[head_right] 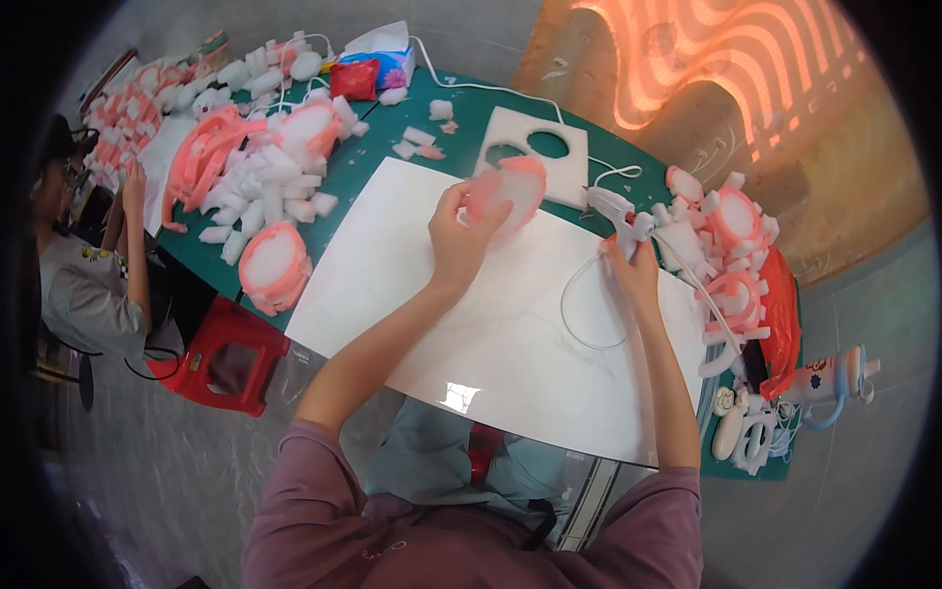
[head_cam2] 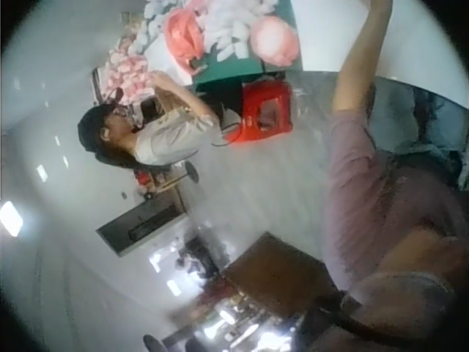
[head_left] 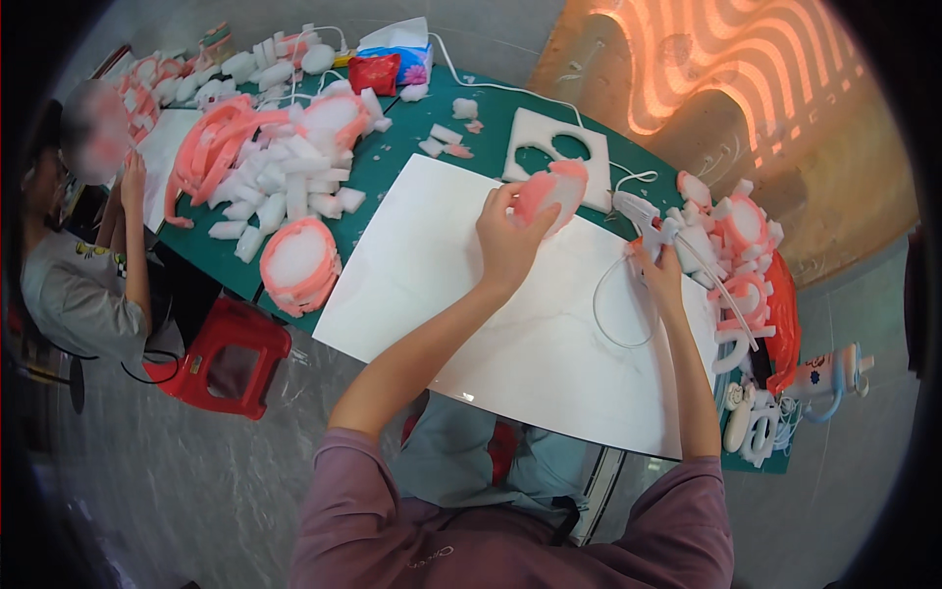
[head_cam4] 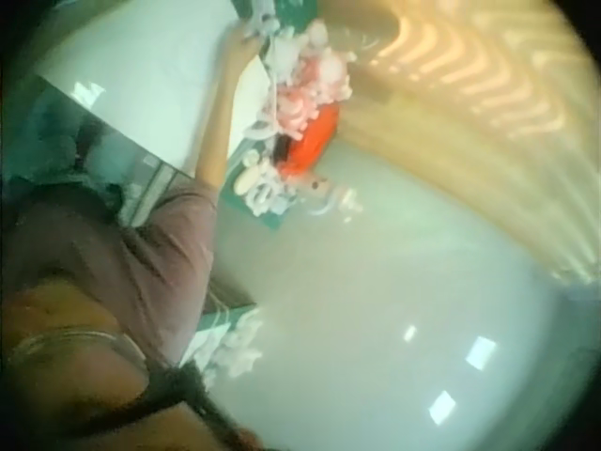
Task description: Gluing pink and white foam pieces together using a hot glue gun to assemble products.
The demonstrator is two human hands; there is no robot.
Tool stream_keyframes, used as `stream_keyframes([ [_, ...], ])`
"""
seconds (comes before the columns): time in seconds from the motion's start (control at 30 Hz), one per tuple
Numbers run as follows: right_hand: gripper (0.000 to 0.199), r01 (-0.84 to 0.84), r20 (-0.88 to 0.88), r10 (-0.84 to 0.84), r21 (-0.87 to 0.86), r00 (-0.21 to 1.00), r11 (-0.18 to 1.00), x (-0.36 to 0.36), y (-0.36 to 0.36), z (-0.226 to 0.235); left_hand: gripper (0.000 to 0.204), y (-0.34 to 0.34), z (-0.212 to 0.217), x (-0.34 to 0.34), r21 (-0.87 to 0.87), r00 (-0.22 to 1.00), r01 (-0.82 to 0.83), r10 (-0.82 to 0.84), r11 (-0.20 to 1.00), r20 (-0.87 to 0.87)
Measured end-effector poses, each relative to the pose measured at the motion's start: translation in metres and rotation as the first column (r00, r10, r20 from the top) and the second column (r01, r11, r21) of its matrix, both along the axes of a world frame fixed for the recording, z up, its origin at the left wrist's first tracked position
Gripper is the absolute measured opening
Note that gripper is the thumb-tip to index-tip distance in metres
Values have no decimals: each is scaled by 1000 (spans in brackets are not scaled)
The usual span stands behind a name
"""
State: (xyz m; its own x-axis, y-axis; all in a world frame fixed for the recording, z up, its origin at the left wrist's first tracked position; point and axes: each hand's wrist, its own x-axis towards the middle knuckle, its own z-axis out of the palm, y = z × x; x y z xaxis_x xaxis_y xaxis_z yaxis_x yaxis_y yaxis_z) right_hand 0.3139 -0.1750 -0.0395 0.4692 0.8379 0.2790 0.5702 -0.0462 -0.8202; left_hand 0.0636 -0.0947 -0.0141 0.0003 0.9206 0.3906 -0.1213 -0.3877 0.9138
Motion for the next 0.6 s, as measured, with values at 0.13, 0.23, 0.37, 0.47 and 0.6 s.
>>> stream_keyframes([
  [0.13, 38, 217, 589, -144, -54, 795, 975, 5, -25, -2, 36, -1, 3, 5, 5, 999, -7, 7, 1000, 37],
  [0.23, 20, 263, 727, 34, -291, 686, 920, -62, -61, 52, 37, 2, -2, 6, 12, 1000, -28, 28, 1000, -13],
  [0.37, 12, -3, 784, -15, 22, 620, 1000, -157, -69, 106, 35, 6, -11, -4, 21, 997, -24, 26, 999, -76],
  [0.47, 20, -418, 665, 265, 79, 699, 905, -201, -52, 122, 34, 4, -8, 6, 57, 996, 62, -59, 996, -60],
  [0.6, 29, -767, 626, 558, 102, 545, 634, -256, 21, 95, 34, 5, -16, 14, 150, 995, 20, -5, 989, -96],
])
